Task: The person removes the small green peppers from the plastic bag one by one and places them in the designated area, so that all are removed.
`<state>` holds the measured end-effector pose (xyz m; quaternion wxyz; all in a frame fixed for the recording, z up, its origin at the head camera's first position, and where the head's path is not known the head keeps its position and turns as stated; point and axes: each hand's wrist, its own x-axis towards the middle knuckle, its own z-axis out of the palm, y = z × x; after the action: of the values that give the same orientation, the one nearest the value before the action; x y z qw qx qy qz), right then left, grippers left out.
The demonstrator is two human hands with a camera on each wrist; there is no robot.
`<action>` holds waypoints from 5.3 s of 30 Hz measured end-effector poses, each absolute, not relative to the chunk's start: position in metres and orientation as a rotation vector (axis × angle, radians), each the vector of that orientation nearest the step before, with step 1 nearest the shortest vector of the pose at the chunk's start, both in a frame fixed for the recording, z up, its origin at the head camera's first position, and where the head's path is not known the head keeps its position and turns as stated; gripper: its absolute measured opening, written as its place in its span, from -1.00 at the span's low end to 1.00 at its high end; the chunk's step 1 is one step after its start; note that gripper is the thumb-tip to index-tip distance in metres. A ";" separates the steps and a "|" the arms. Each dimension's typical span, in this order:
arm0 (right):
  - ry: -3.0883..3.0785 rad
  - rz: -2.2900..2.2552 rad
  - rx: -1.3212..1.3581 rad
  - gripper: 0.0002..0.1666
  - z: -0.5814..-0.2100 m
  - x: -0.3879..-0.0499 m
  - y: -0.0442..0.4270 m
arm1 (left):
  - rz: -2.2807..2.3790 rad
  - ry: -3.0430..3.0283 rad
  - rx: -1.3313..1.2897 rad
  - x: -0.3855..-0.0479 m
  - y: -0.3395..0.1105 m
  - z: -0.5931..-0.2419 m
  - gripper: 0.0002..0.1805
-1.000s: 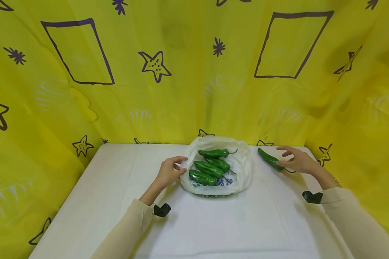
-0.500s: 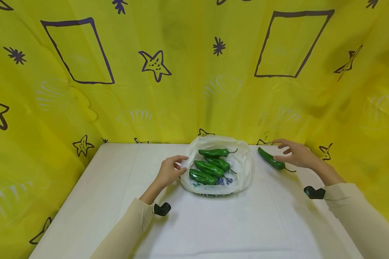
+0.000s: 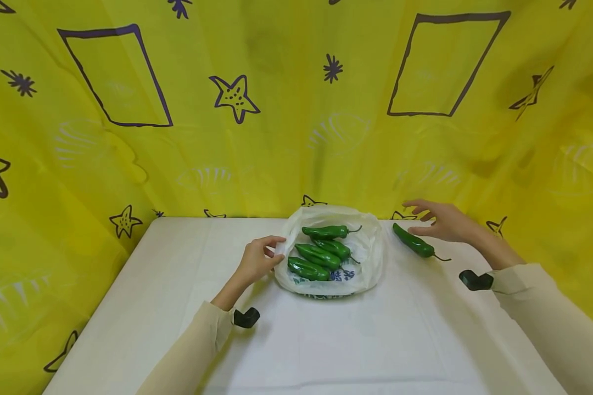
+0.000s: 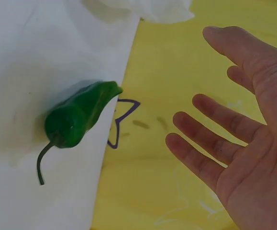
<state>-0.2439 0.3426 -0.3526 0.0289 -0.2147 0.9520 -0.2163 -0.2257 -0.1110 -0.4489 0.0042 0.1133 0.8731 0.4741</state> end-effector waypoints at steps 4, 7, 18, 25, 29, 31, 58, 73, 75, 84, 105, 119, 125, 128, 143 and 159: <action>2.936 -0.664 -0.700 -0.25 -0.346 -0.245 0.333 | 1.490 2.732 0.357 -0.225 -0.111 -0.448 -0.55; 2.932 -0.660 -0.732 -0.26 -0.343 -0.246 0.327 | 1.490 2.730 0.356 -0.225 -0.111 -0.448 -0.55; 2.908 -0.696 -0.814 -0.27 -0.338 -0.252 0.308 | 1.488 2.744 0.354 -0.225 -0.109 -0.449 -0.55; 2.872 -0.724 -0.852 -0.27 -0.339 -0.257 0.293 | 1.495 2.734 0.340 -0.224 -0.108 -0.447 -0.55; 2.840 -0.750 -0.901 -0.27 -0.341 -0.261 0.281 | 1.489 2.736 0.341 -0.223 -0.108 -0.446 -0.55; 2.825 -0.763 -0.915 -0.27 -0.342 -0.263 0.275 | 1.487 2.738 0.346 -0.223 -0.108 -0.446 -0.55; 2.596 -0.869 -1.026 -0.37 -0.374 -0.286 0.204 | 1.512 2.723 0.355 -0.221 -0.107 -0.447 -0.56; 2.528 -0.770 -1.011 -0.37 -0.397 -0.306 0.191 | 1.488 2.753 0.381 -0.222 -0.104 -0.446 -0.57; 2.531 -0.751 -0.980 -0.38 -0.399 -0.307 0.189 | 1.486 2.755 0.384 -0.222 -0.104 -0.446 -0.56; 2.565 -0.674 -0.921 -0.41 -0.404 -0.308 0.184 | 1.490 2.756 0.392 -0.223 -0.102 -0.449 -0.57; 2.559 -0.692 -0.989 -0.53 -0.406 -0.309 0.178 | 1.475 2.756 0.365 -0.223 -0.101 -0.446 -0.56; 2.562 -0.703 -1.005 -0.55 -0.404 -0.308 0.176 | 1.475 2.766 0.371 -0.224 -0.104 -0.449 -0.56; 2.574 -0.663 -1.032 -0.57 -0.397 -0.304 0.175 | 1.484 2.759 0.375 -0.222 -0.104 -0.447 -0.57; 2.583 -0.640 -1.037 -0.59 -0.392 -0.301 0.176 | 1.487 2.754 0.373 -0.222 -0.105 -0.446 -0.57; 2.563 -0.713 -1.022 -0.60 -0.372 -0.286 0.188 | 1.502 2.761 0.374 -0.222 -0.105 -0.447 -0.58; 2.619 -0.864 -1.047 -0.60 -0.366 -0.281 0.218 | 1.532 2.735 0.365 -0.221 -0.106 -0.447 -0.57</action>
<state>-0.2806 0.2183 -0.3658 0.0959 -0.3534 0.8837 -0.2915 -0.2215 -0.1058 -0.4469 -0.0075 0.1158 0.8666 0.4854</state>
